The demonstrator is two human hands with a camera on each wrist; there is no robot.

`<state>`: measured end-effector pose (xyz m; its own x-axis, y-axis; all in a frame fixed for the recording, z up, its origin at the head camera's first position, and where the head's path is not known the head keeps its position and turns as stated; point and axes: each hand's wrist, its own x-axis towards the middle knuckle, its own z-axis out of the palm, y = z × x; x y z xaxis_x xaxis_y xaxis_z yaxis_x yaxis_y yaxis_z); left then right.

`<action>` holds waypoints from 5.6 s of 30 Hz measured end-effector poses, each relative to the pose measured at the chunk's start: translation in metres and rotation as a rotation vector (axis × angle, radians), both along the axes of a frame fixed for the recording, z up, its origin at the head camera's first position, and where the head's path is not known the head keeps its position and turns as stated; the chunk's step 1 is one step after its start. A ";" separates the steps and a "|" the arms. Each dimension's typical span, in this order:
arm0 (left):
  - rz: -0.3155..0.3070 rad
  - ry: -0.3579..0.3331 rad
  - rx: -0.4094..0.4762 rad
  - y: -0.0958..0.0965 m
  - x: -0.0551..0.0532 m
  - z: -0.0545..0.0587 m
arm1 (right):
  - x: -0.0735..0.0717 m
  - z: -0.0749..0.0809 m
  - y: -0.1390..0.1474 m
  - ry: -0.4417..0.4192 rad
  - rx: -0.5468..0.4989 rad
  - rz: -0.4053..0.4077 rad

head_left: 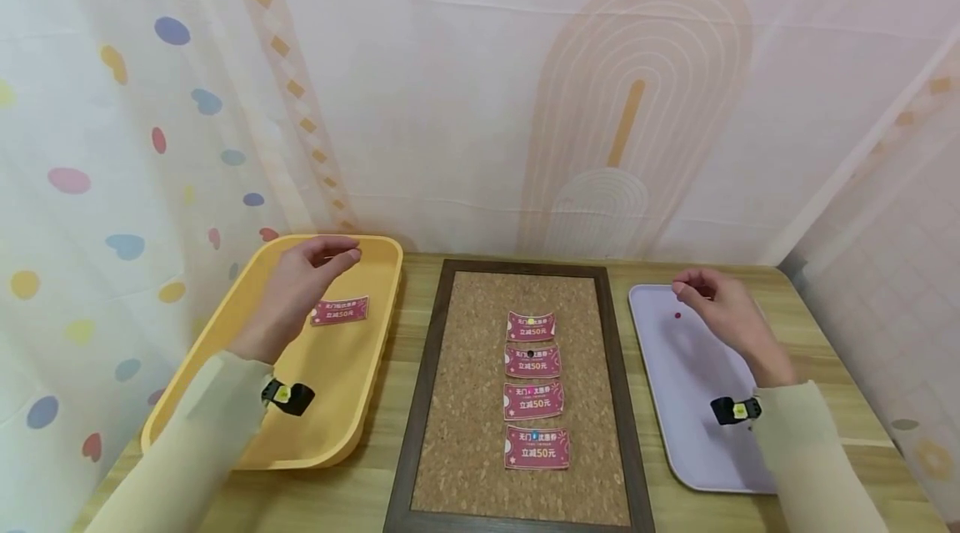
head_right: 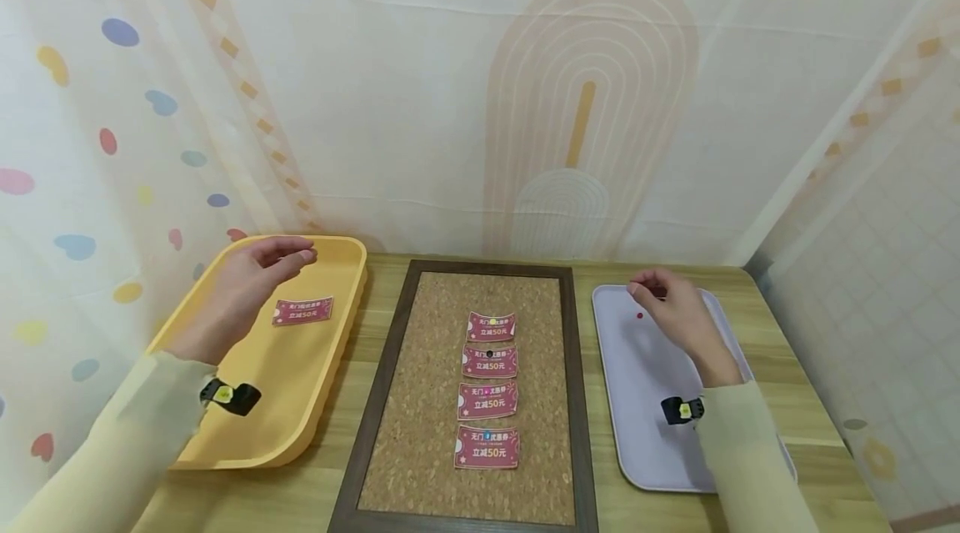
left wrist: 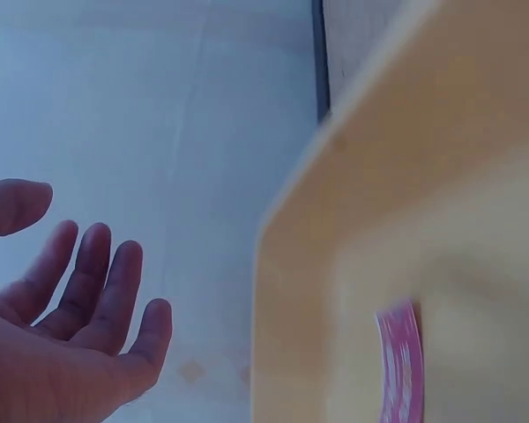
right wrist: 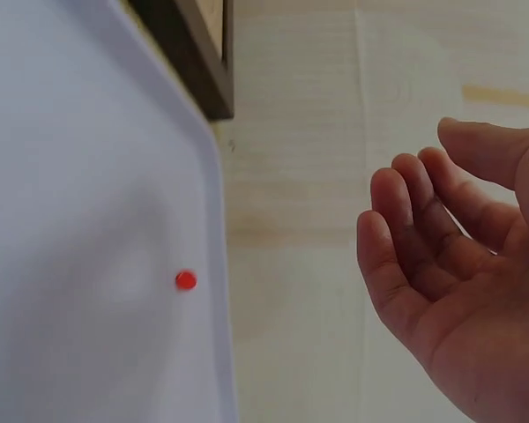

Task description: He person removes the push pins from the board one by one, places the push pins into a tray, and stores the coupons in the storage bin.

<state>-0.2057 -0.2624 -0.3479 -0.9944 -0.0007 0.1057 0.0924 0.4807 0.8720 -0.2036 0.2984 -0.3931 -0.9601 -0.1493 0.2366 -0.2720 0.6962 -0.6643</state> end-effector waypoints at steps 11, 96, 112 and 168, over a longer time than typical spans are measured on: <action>-0.043 0.068 0.164 0.045 0.018 0.005 | 0.007 0.005 -0.027 0.076 -0.053 0.042; -0.242 -0.091 0.027 0.181 -0.018 -0.091 | -0.037 -0.027 -0.157 -0.165 -0.058 0.372; -0.233 -0.096 -0.129 0.187 -0.028 -0.095 | -0.046 -0.037 -0.160 -0.208 0.028 0.403; -0.234 -0.169 -0.215 0.188 -0.033 -0.094 | -0.057 -0.042 -0.166 -0.334 0.149 0.362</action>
